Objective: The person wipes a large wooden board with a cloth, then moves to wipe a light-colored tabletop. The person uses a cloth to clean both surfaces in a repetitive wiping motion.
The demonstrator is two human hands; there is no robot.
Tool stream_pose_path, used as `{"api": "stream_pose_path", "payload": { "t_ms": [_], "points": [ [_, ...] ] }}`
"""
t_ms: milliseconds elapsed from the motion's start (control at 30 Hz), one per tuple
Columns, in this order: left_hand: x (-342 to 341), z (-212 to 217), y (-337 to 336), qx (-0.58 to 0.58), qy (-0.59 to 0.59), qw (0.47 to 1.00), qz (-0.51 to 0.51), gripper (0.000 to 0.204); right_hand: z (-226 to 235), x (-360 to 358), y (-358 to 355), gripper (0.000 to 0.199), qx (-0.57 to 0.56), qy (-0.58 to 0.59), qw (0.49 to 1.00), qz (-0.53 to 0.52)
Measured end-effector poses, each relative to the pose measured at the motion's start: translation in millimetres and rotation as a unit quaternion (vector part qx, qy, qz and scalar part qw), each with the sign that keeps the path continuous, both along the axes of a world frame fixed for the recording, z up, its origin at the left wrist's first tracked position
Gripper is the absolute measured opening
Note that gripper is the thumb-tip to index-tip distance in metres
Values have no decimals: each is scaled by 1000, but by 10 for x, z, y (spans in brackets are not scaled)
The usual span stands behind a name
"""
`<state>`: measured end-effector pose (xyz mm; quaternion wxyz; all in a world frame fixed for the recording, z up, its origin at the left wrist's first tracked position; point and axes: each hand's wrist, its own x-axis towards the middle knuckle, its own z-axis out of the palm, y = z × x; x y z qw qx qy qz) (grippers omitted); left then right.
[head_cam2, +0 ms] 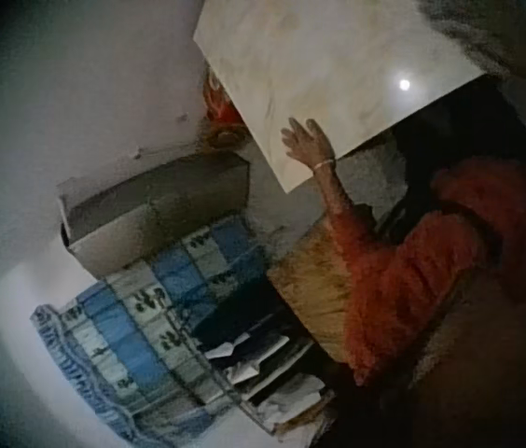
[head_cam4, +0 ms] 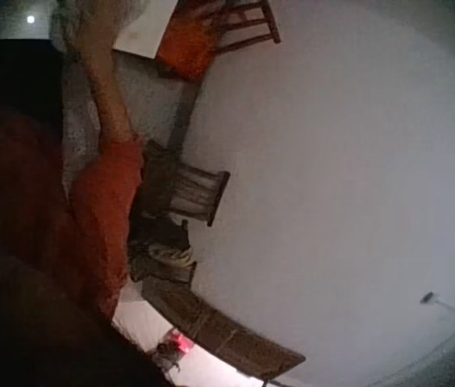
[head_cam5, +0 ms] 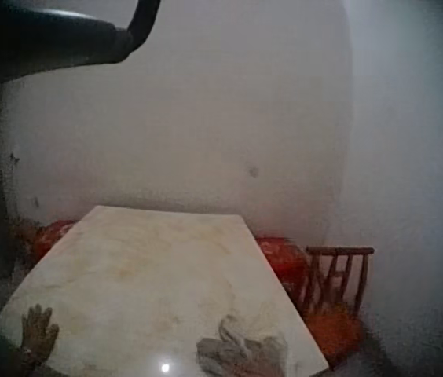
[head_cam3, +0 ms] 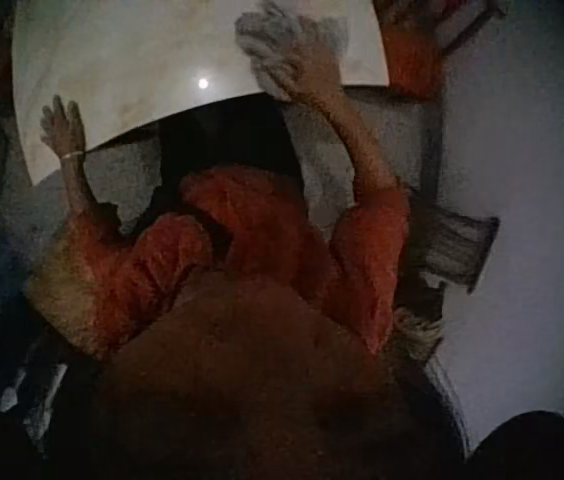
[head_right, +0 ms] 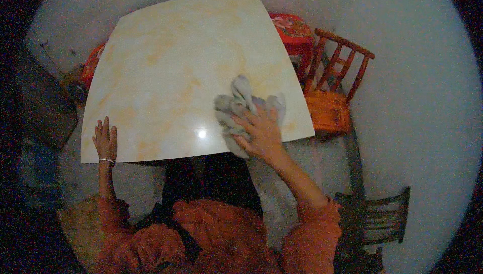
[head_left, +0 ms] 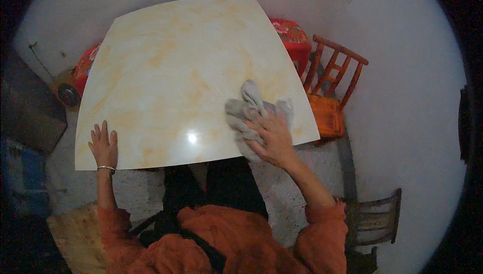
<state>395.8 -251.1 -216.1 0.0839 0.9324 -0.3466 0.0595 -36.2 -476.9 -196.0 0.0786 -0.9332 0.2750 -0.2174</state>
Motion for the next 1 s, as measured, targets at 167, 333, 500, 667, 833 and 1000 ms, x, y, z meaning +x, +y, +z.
{"api": "stream_pose_path", "payload": {
  "t_ms": [167, 333, 500, 667, 833, 1000],
  "points": [
    [16, -39, 15, 4, -7, 1000, 11, 55, -18, -401, -565, 48, -15, 76, 984, -158],
    [0, -59, -29, -7, 1, 1000, 3, 55, -65, 142, -1381, 51, -22, 34, 957, -287],
    [77, -108, 35, -12, 16, 1000, -6, 55, -100, 691, -876, 52, 4, 78, 987, -143],
    [103, -143, 60, -7, 7, 1000, -3, 56, -9, 91, -25, 46, 3, 18, 1000, 4],
    [82, -109, 81, -13, 8, 1000, 5, 56, -140, -360, -564, 46, 14, 1, 990, -140],
    [37, -78, 5, -13, 15, 1000, -5, 55, -174, 235, -1246, 47, -22, 24, 967, -253]
  ]
}}
